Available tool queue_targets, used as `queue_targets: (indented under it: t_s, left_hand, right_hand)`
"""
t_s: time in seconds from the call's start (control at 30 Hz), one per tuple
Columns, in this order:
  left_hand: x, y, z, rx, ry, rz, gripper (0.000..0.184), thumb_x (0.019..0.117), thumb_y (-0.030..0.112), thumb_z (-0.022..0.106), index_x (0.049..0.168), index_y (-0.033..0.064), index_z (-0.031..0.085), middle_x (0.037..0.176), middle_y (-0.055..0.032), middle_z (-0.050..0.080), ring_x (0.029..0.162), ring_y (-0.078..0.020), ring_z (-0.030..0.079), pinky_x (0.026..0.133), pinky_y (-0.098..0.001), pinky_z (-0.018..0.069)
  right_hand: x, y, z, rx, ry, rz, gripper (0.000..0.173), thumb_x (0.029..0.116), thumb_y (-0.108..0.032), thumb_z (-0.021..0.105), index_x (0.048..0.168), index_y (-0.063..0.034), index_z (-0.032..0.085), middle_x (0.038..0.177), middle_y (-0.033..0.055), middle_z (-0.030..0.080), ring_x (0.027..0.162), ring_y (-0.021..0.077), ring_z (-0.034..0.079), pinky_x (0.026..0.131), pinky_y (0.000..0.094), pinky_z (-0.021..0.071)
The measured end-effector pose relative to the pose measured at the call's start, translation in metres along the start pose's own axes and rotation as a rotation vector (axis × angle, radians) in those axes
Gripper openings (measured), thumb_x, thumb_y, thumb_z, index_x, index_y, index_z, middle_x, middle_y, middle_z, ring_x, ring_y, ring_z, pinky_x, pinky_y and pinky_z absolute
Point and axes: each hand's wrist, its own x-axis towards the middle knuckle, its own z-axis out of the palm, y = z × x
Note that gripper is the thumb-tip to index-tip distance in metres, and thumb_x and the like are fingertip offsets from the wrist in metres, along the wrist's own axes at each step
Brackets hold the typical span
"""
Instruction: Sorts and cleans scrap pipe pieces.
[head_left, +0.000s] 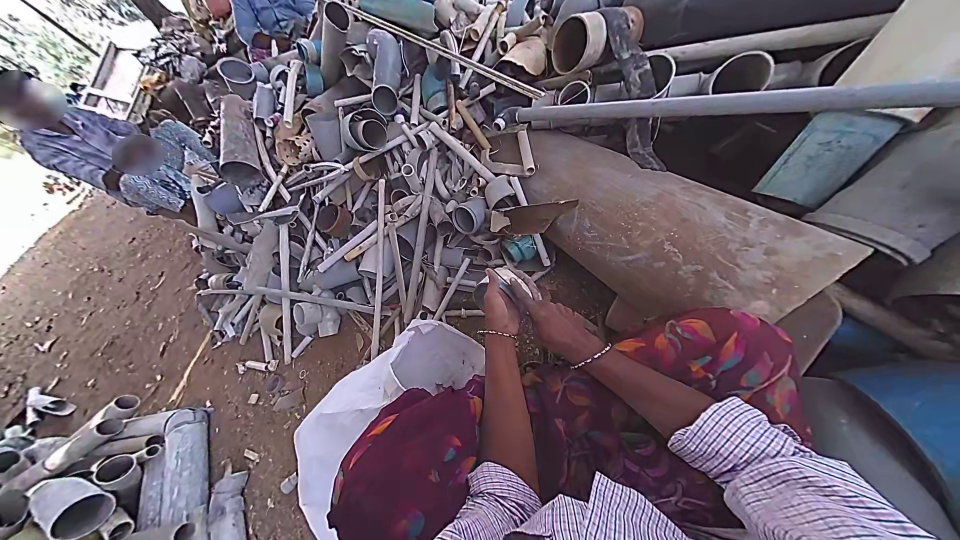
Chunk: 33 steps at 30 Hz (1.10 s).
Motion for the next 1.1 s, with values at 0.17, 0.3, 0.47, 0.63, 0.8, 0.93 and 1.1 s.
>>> queue_targets:
  t_s: [0.17, 0.3, 0.47, 0.63, 0.8, 0.93, 1.1]
  left_hand:
    - [0.004, -0.006, -0.005, 0.111, 0.0, 0.055, 0.05, 0.1136, 0.039, 0.02, 0.138, 0.0063, 0.047, 0.11, -0.0091, 0.064, 0.09, -0.0155, 0.065, 0.083, -0.0308, 0.0552]
    - [0.004, -0.009, -0.005, 0.167, 0.006, 0.096, 0.043, 0.1141, 0.031, 0.025, 0.14, 0.0056, 0.047, 0.112, -0.0088, 0.063, 0.091, -0.0132, 0.064, 0.084, -0.029, 0.055]
    - [0.005, -0.011, -0.002, 0.125, 0.051, 0.069, 0.038, 0.1137, 0.029, 0.03, 0.137, 0.005, 0.049, 0.102, -0.0082, 0.065, 0.082, -0.0135, 0.066, 0.076, -0.0283, 0.057]
    - [0.007, -0.012, -0.004, 0.17, 0.071, 0.053, 0.039, 0.1135, 0.03, 0.032, 0.134, 0.004, 0.052, 0.102, -0.0086, 0.067, 0.082, -0.014, 0.066, 0.077, -0.03, 0.0565]
    - [0.009, -0.012, -0.005, 0.189, 0.101, 0.031, 0.037, 0.1131, 0.03, 0.034, 0.129, 0.0025, 0.054, 0.1, -0.0094, 0.067, 0.08, -0.0141, 0.066, 0.073, -0.029, 0.057]
    - [0.006, -0.009, -0.004, 0.256, 0.118, 0.038, 0.038, 0.113, 0.028, 0.035, 0.13, -0.0009, 0.053, 0.104, -0.0115, 0.066, 0.083, -0.0145, 0.065, 0.077, -0.0294, 0.0553]
    - [0.005, -0.008, -0.002, 0.289, 0.201, 0.065, 0.033, 0.1104, 0.023, 0.046, 0.13, -0.0012, 0.055, 0.108, -0.0125, 0.064, 0.089, -0.0152, 0.063, 0.082, -0.0317, 0.0538]
  right_hand:
    - [0.0, -0.002, 0.001, -0.065, -0.005, 0.022, 0.073, 0.1022, 0.0, 0.04, 0.167, -0.0163, 0.012, 0.112, 0.0325, 0.066, 0.1, 0.0518, 0.065, 0.087, 0.0619, 0.0476]
    - [-0.002, -0.007, -0.002, -0.097, -0.029, 0.081, 0.074, 0.1022, 0.001, 0.041, 0.167, -0.0176, 0.01, 0.113, 0.0323, 0.065, 0.102, 0.0515, 0.065, 0.088, 0.0613, 0.0478]
    - [0.001, -0.005, 0.002, -0.125, -0.026, 0.101, 0.073, 0.1031, 0.002, 0.038, 0.167, -0.0185, 0.009, 0.113, 0.0331, 0.065, 0.101, 0.052, 0.065, 0.086, 0.0604, 0.0489]
    - [0.002, -0.003, 0.006, -0.149, -0.024, 0.09, 0.071, 0.1034, 0.003, 0.037, 0.167, -0.0157, 0.009, 0.106, 0.0306, 0.066, 0.098, 0.0504, 0.066, 0.084, 0.0591, 0.0497]
    - [0.001, -0.005, 0.003, -0.151, -0.043, 0.11, 0.073, 0.1032, 0.003, 0.037, 0.167, -0.0162, 0.008, 0.105, 0.0303, 0.067, 0.099, 0.05, 0.066, 0.085, 0.059, 0.0497]
    - [0.0, -0.001, 0.005, -0.147, -0.001, 0.087, 0.072, 0.1031, 0.003, 0.037, 0.167, -0.0159, 0.01, 0.098, 0.0291, 0.067, 0.094, 0.0496, 0.067, 0.082, 0.0588, 0.0503]
    - [0.005, 0.001, 0.006, -0.047, -0.032, 0.112, 0.075, 0.1018, 0.001, 0.041, 0.167, -0.0181, 0.008, 0.107, 0.0298, 0.067, 0.101, 0.0503, 0.065, 0.087, 0.0613, 0.0483]
